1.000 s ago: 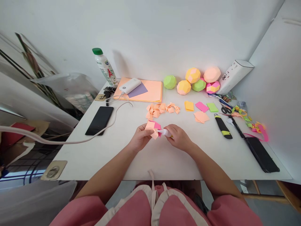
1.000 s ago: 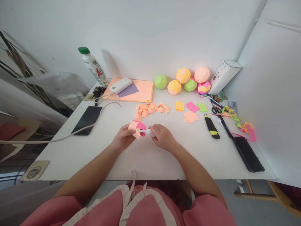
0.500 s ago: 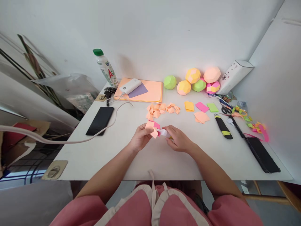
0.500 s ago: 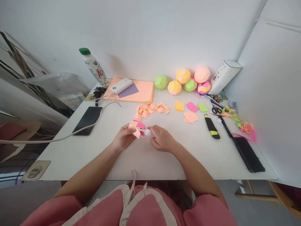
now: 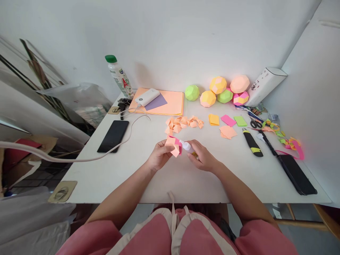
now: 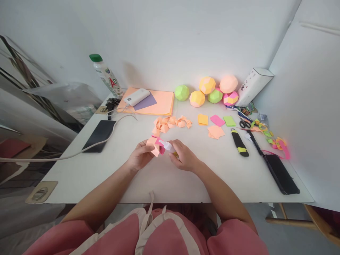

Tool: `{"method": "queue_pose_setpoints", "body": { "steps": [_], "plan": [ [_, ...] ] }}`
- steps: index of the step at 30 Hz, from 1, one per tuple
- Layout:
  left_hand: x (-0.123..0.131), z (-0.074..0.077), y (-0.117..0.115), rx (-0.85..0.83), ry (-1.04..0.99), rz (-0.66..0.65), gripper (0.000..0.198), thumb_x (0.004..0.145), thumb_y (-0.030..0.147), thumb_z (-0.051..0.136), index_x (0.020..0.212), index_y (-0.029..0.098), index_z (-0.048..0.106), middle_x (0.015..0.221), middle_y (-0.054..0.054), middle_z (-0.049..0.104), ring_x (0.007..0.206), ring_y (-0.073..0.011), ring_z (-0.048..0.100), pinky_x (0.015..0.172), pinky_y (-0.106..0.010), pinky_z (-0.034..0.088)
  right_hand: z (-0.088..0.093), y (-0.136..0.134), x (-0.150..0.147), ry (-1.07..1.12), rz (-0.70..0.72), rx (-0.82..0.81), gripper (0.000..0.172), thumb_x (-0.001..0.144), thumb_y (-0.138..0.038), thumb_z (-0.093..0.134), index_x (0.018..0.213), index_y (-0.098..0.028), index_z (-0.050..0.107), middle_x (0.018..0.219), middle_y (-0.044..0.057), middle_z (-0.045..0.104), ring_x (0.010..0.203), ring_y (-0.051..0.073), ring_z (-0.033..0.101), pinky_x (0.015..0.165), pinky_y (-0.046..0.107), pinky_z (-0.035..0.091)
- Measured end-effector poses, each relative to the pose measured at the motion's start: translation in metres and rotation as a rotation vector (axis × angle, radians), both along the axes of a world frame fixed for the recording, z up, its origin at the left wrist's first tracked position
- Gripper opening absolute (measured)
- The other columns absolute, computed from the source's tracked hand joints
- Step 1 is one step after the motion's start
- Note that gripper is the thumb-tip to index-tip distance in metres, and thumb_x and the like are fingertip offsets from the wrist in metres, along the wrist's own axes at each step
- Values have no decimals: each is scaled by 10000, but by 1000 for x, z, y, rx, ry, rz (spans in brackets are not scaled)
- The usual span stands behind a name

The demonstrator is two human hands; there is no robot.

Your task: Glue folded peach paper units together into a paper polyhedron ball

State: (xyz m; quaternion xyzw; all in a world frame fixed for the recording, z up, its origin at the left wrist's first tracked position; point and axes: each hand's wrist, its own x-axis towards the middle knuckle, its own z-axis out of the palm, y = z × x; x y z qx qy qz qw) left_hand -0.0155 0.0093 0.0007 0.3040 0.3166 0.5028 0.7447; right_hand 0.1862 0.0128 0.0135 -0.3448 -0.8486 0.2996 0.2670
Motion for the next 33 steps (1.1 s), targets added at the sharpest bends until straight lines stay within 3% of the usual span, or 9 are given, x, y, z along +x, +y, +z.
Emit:
{"method": "queue_pose_setpoints", "body": {
  "steps": [10,14,19,23,26,30,33],
  "plan": [
    [-3,0,0,121,-15,-91,97,663,228,688,692,137,673,662,-49,640,638,-180,567,616,-311,411,2,0,3,356,-64,164,229,877,-259,499,1101,-212,486,945,87,595,894,218,569,784,396,491],
    [-2,0,0,137,-27,-94,93,649,226,693,680,141,672,641,-46,623,636,-183,561,600,-303,394,10,0,7,554,-229,183,246,848,-265,578,1082,-220,518,983,92,626,934,229,605,820,424,505],
    [-2,-1,0,153,-47,-93,79,658,222,687,645,147,664,619,-41,606,633,-184,559,605,-305,395,12,21,26,788,-608,297,292,802,-276,646,1065,-240,525,1059,77,616,1030,225,595,858,419,504],
    [-13,7,5,110,-110,45,70,645,199,675,603,153,645,604,-30,597,626,-166,549,622,-300,423,-12,53,58,663,-942,198,367,738,-346,678,1051,-213,541,1021,57,623,921,191,618,859,404,502],
    [-22,14,11,112,-151,139,175,638,226,653,785,143,701,723,-51,646,712,-178,571,685,-303,454,-36,72,78,441,-1088,-1,387,691,-342,671,1031,-199,555,1027,66,640,886,199,614,844,417,494],
    [-23,17,13,103,-179,123,184,651,235,638,797,142,700,731,-48,642,725,-173,569,709,-300,460,-52,82,85,319,-1118,-116,473,658,-344,669,1073,-185,510,1055,104,632,894,221,602,844,435,487],
    [-15,11,10,87,-175,36,129,668,231,641,747,147,698,714,-50,632,704,-169,560,672,-295,445,-49,78,81,200,-1101,-54,605,644,-306,663,1185,-148,443,1149,169,574,1026,282,567,904,491,458]
  ]
}}
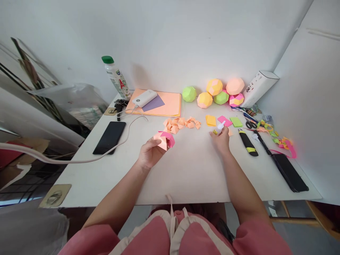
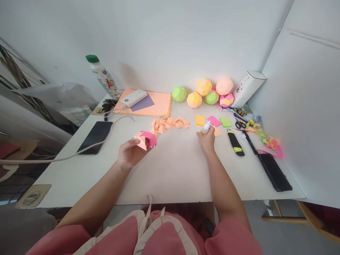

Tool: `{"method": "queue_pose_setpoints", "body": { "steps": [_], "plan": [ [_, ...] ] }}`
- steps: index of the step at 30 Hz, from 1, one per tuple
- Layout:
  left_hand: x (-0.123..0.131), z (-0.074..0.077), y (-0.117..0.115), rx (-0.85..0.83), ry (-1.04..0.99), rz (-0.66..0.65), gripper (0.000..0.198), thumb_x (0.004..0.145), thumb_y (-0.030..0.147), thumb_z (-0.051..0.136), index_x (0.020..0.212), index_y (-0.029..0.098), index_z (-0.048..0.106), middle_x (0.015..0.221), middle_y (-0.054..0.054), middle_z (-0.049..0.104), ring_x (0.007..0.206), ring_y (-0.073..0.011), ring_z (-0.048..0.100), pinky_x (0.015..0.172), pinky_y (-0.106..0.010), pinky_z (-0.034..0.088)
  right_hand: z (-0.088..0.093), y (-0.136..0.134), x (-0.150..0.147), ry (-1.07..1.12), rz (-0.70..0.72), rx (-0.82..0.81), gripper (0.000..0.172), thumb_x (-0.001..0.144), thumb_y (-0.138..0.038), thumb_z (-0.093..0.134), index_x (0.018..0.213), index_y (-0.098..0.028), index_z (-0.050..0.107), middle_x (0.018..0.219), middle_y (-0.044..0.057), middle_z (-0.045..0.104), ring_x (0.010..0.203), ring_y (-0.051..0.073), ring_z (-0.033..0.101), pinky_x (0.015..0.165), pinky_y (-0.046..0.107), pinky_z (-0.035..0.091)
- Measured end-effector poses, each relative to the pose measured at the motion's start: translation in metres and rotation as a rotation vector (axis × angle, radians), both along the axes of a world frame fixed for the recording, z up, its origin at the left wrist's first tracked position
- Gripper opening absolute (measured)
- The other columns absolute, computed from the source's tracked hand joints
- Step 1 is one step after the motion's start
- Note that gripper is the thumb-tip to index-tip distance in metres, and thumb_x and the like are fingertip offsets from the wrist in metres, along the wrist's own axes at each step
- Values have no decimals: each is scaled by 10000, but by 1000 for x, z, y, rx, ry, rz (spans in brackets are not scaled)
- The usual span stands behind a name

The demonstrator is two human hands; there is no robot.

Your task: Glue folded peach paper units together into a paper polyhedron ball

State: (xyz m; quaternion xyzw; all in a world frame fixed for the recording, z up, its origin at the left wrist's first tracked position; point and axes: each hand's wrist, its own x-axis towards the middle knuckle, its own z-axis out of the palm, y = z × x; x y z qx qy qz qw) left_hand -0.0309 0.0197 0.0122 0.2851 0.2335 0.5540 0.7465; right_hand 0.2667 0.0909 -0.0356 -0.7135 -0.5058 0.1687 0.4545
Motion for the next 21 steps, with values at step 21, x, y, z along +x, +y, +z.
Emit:
{"method": "queue_pose_setpoints", "body": {
  "steps": [21],
  "plan": [
    [15,-8,-11,-91,138,-128,100,627,226,712,632,138,664,615,-30,606,611,-159,541,602,-294,389,-3,-22,-45,-655,623,72,182,856,-156,462,888,-165,641,929,123,636,956,265,549,842,415,481]
  ]
}}
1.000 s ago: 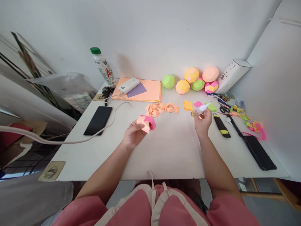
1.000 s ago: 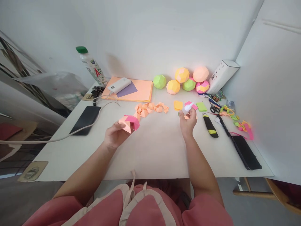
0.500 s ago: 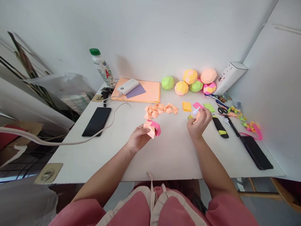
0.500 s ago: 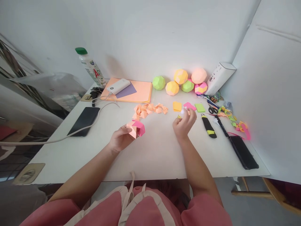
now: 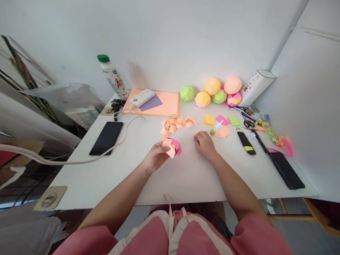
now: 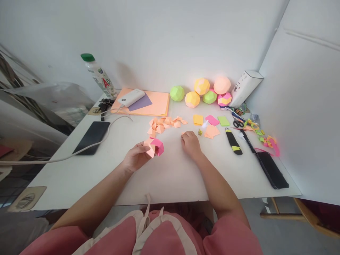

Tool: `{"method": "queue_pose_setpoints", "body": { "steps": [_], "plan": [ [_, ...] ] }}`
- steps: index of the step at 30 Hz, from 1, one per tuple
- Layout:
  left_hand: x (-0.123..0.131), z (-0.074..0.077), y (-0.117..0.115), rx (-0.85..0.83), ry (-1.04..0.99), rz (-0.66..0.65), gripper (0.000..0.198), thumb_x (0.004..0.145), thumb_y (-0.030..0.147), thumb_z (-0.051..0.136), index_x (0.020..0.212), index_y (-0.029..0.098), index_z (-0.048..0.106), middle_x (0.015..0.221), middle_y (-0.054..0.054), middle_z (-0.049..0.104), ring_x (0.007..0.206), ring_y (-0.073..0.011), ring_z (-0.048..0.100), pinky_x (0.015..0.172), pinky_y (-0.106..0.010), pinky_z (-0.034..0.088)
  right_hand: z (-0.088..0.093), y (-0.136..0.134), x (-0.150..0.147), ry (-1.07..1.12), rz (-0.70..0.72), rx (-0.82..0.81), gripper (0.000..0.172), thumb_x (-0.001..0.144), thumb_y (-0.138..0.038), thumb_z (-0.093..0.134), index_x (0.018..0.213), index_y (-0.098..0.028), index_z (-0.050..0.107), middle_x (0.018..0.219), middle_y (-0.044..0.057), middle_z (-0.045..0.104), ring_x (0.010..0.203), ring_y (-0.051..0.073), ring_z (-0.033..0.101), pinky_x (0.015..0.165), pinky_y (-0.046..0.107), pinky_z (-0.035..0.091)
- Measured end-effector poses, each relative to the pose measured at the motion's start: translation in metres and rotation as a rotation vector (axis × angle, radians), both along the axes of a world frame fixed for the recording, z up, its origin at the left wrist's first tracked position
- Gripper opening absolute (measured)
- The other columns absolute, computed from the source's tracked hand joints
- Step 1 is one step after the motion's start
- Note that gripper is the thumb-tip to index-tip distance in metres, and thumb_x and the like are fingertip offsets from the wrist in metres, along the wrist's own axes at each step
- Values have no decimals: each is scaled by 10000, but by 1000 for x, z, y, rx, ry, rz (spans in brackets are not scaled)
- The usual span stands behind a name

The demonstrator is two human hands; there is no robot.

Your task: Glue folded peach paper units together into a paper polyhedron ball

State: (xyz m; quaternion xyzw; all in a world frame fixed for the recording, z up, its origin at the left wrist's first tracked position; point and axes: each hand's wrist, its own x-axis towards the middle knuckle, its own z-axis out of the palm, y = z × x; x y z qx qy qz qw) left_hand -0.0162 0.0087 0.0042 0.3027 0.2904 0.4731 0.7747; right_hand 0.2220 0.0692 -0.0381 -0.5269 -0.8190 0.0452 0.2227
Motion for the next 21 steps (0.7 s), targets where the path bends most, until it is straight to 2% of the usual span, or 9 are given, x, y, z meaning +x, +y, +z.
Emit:
{"method": "queue_pose_setpoints", "body": {
  "steps": [4,9,12,14,17,19,21],
  "plan": [
    [1,0,-1,43,6,-40,98,651,231,699,658,139,667,658,-48,622,640,-177,554,612,-307,389,3,-6,-3,-8,-110,3,95,820,-183,537,868,-171,619,801,95,637,809,258,537,725,388,456],
    [1,-1,-1,103,39,-69,107,663,241,704,655,145,658,670,-48,609,658,-187,556,629,-317,386,-1,-3,-4,-37,-143,38,177,805,-102,471,869,-162,624,792,104,646,789,263,534,704,386,436],
    [0,-3,0,117,69,-63,117,659,247,715,639,149,654,657,-41,602,659,-189,558,628,-319,386,1,-3,-3,39,-125,70,243,798,-60,421,867,-158,632,831,119,650,838,267,558,733,398,456],
    [0,-3,0,124,78,-60,121,661,253,717,643,149,658,658,-43,608,664,-191,564,631,-321,390,6,-5,-4,176,-90,109,242,807,-74,422,883,-169,630,862,114,648,875,258,575,769,405,473],
    [0,-4,0,135,81,-57,113,677,253,709,671,146,672,685,-53,626,680,-197,575,640,-323,402,21,-16,-9,494,16,111,158,839,-156,479,900,-201,618,881,75,642,856,212,600,795,394,497],
    [0,-4,0,137,85,-51,101,691,245,699,696,146,683,707,-60,640,698,-201,585,654,-326,416,33,-27,-16,753,38,-7,113,835,-224,553,932,-213,609,895,51,633,829,181,611,762,365,518],
    [1,-6,0,123,89,-39,93,697,236,696,719,145,692,727,-67,654,715,-204,594,671,-329,431,43,-38,-24,984,54,-253,157,816,-295,608,958,-229,597,860,22,626,731,147,609,663,325,535]
  ]
}}
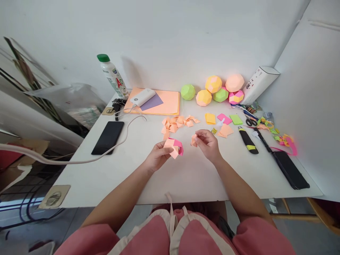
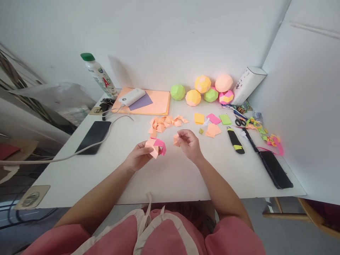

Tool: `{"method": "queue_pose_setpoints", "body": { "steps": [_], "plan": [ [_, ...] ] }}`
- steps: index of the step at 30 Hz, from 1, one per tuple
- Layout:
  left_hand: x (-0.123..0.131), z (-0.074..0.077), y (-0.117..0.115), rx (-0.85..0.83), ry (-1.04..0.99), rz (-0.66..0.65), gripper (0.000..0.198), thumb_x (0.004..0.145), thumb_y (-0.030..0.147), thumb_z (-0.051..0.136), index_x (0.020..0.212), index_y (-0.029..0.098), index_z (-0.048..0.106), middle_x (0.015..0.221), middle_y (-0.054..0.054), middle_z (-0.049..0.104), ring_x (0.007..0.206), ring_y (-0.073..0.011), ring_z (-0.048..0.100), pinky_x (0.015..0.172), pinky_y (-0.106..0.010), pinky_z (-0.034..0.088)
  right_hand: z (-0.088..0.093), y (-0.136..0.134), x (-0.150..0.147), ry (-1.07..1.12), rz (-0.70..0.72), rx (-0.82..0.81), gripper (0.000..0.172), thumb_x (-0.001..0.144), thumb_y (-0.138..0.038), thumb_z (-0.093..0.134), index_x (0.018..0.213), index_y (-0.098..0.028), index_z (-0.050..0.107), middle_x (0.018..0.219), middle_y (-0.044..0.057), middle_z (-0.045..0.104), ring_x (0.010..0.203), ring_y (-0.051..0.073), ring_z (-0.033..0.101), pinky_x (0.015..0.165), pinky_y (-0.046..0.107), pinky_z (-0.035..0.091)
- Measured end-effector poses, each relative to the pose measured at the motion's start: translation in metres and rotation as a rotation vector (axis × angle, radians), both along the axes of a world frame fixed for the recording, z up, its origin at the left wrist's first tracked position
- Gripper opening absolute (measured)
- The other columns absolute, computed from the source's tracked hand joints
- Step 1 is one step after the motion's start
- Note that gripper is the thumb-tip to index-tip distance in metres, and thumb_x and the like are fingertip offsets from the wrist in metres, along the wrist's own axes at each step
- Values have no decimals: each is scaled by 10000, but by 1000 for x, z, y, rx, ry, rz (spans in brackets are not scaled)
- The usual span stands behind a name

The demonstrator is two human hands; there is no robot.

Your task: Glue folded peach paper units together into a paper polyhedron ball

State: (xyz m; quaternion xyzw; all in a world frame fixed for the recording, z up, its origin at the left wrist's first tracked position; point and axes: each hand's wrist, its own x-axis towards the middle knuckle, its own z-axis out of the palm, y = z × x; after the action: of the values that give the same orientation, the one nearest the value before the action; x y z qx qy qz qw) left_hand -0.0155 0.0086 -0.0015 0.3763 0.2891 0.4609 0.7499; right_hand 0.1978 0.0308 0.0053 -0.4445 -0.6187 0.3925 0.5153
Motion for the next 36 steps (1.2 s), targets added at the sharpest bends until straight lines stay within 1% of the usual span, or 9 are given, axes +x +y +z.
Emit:
{"method": "queue_pose_setpoints", "body": {
  "steps": [2,6,13,22,29,32,34,35,36],
  "plan": [
    [1,-1,-1,-31,-7,15,94,692,228,703,737,146,699,734,-65,665,716,-199,602,677,-327,444,6,-9,-8,124,70,-132,185,768,-335,671,899,-221,607,824,9,622,681,127,597,628,303,533],
    [2,-2,-2,-91,-42,20,118,684,213,710,775,138,711,742,-65,690,679,-181,618,661,-314,467,8,-15,-18,198,120,-214,213,695,-334,740,820,-206,625,758,-5,613,620,105,571,586,278,519],
    [5,1,-2,-204,-125,74,178,684,180,710,853,123,713,814,-67,718,691,-170,649,720,-320,498,3,-19,-24,153,70,-174,195,710,-344,731,801,-204,629,789,7,622,586,103,568,566,280,527],
    [6,-3,-2,-157,-119,68,124,698,205,711,786,117,713,757,-70,704,812,-215,657,727,-304,471,2,-23,-27,162,115,-254,208,727,-359,729,811,-199,626,802,-4,629,636,128,661,655,300,557],
    [8,-4,-3,-173,-134,50,228,689,197,714,904,122,715,872,-92,726,899,-249,666,837,-367,475,-3,-24,-32,212,46,-235,229,670,-374,766,712,-199,624,776,14,650,670,142,624,647,308,548],
    [8,-5,-3,-179,-134,58,206,701,188,700,896,126,712,852,-84,719,882,-243,665,806,-354,475,-2,-24,-31,170,51,-235,214,691,-385,741,729,-204,634,795,26,654,672,149,612,637,311,537],
    [7,-3,-3,-165,-140,63,187,708,190,690,884,128,706,844,-79,709,882,-245,658,771,-344,473,1,-19,-23,106,-20,-193,198,730,-384,695,789,-206,635,795,27,646,637,141,593,624,313,528],
    [7,-2,-3,-151,-142,59,182,715,193,683,884,128,703,853,-81,704,891,-247,652,760,-342,471,3,-14,-16,65,-106,-144,189,751,-374,664,830,-206,626,796,27,637,627,138,585,631,316,524],
    [6,-1,-3,-133,-143,52,181,724,198,675,889,128,700,869,-86,701,901,-248,646,757,-342,469,4,-8,-7,30,-264,-56,173,779,-358,616,866,-209,609,822,31,626,656,143,585,657,322,521]
  ]
}}
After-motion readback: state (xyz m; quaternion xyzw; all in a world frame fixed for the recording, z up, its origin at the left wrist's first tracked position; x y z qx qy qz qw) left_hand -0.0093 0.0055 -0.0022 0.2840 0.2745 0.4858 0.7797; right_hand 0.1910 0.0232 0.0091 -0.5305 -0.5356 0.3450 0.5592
